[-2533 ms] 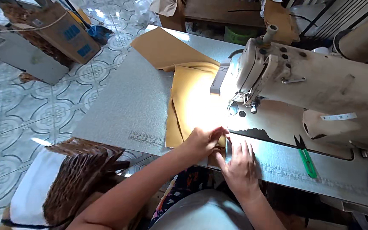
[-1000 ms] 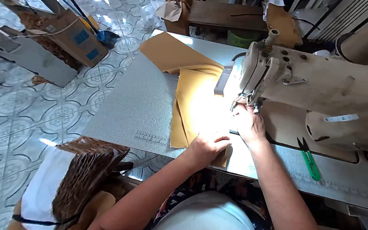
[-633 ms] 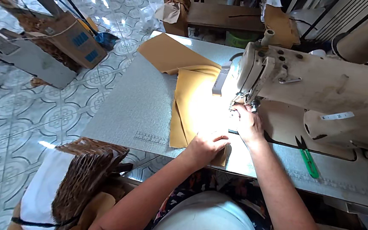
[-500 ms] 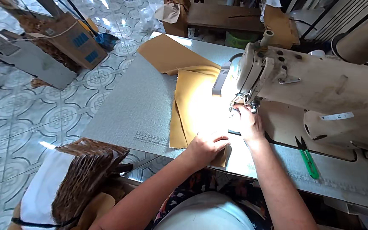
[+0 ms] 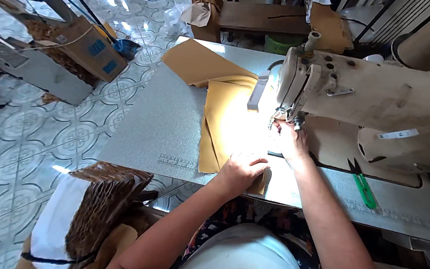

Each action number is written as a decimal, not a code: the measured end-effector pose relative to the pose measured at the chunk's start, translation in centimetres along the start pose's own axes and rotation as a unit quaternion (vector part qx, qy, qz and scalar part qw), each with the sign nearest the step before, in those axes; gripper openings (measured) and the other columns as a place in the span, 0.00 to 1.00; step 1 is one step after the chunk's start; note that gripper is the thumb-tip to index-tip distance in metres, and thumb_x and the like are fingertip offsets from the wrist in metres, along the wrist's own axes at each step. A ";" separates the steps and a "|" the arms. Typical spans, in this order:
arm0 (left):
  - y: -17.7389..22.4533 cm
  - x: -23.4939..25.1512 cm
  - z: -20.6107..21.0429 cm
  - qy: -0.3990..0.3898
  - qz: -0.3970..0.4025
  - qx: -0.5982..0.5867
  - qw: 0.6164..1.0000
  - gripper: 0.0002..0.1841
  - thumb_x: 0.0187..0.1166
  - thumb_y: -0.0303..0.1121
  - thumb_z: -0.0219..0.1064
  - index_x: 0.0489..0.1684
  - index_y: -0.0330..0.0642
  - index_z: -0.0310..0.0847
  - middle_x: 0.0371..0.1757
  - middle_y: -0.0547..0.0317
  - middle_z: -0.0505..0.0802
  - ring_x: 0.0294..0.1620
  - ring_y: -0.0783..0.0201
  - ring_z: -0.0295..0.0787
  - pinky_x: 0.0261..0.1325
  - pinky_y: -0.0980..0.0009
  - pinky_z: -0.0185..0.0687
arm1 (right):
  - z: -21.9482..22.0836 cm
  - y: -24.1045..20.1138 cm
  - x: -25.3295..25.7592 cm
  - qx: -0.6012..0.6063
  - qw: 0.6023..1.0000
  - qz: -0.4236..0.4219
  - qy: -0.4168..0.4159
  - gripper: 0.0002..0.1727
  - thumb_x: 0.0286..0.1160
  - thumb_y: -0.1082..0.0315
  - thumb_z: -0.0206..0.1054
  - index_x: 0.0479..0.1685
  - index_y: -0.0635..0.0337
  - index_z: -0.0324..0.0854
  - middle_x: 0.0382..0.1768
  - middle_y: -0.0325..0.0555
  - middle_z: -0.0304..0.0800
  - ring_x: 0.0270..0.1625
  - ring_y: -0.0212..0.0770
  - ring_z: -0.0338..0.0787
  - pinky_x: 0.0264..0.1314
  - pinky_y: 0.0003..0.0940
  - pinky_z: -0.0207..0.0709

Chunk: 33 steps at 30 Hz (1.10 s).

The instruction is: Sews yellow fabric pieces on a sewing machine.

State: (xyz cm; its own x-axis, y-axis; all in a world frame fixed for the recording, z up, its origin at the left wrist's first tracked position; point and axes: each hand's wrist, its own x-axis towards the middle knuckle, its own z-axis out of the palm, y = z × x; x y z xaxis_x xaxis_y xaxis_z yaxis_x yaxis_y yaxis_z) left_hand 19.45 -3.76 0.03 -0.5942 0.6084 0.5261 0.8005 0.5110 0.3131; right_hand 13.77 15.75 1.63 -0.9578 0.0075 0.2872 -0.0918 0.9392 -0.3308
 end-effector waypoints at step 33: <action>0.0 -0.3 -0.5 0.072 -0.030 -0.039 0.996 0.13 0.83 0.28 0.64 0.52 0.54 0.95 0.48 0.58 0.97 0.48 0.61 0.95 0.49 0.61 0.88 | -3.5 1.4 -3.7 0.069 0.993 0.006 0.090 0.09 0.80 0.69 0.66 0.49 0.63 0.88 0.48 0.56 0.91 0.52 0.56 0.91 0.52 0.55 0.84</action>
State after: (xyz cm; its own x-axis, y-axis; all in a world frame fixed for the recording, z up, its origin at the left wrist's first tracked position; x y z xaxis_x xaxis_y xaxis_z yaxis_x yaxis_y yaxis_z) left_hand 19.66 -4.31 0.24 -0.6285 0.4821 0.6104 0.7706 0.4922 0.4048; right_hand 18.13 18.22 3.25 -0.8961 0.0923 0.4342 -0.1285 0.8823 -0.4528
